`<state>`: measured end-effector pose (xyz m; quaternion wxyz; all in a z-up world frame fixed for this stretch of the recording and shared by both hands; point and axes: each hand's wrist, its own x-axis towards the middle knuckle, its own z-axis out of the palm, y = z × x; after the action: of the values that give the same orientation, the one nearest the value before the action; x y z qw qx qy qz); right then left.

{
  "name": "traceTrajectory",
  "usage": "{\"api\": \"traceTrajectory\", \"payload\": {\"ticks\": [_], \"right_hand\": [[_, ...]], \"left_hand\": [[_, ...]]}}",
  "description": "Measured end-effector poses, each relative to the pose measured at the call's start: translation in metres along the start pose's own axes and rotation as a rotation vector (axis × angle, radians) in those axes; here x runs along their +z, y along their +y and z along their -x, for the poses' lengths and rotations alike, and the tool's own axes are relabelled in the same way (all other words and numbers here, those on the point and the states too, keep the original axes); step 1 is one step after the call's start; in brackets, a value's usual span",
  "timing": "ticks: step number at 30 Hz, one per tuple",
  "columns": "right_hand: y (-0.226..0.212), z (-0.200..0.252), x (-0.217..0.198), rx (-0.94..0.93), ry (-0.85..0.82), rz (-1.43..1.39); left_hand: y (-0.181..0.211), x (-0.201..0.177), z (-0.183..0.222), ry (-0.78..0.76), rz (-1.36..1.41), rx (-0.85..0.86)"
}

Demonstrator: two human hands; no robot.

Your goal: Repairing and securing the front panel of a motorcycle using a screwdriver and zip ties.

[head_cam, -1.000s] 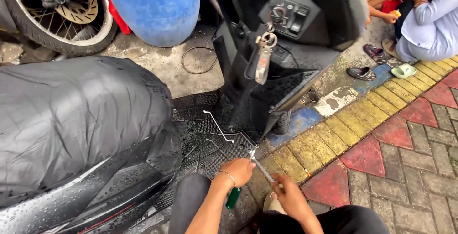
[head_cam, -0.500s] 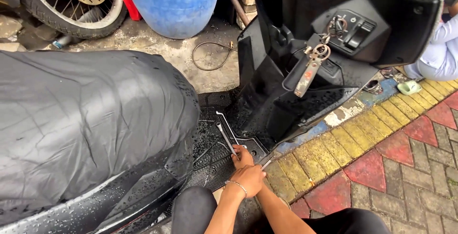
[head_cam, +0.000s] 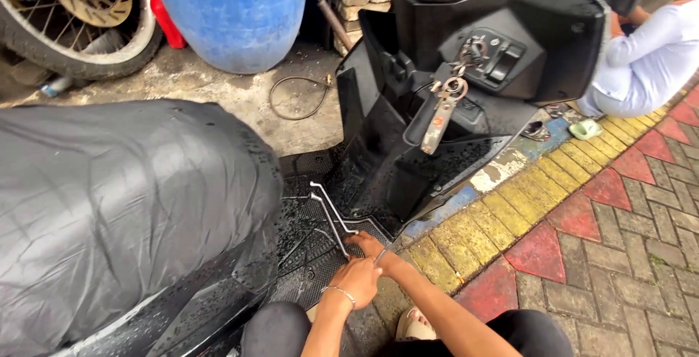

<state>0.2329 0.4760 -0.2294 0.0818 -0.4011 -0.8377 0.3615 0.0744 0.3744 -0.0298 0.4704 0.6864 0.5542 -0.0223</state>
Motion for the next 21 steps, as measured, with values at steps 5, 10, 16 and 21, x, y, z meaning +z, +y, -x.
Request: {"api": "traceTrajectory", "payload": {"ticks": [5,10,16,21], "right_hand": [[-0.160,0.083,-0.102,0.371,-0.422,-0.052],[-0.172,0.121,-0.103,0.137,-0.297,-0.394],[-0.202,0.127,-0.132,0.091,-0.244,-0.777],[-0.195,0.132,-0.115,0.009,-0.284,-0.686]], "left_hand": [[0.012,-0.015,0.016,0.130,0.144,0.042],[0.029,-0.023,0.017,0.279,0.438,0.124],[0.028,-0.026,0.019,0.601,0.842,0.146],[0.025,-0.010,0.018,0.642,1.338,0.156]]}}
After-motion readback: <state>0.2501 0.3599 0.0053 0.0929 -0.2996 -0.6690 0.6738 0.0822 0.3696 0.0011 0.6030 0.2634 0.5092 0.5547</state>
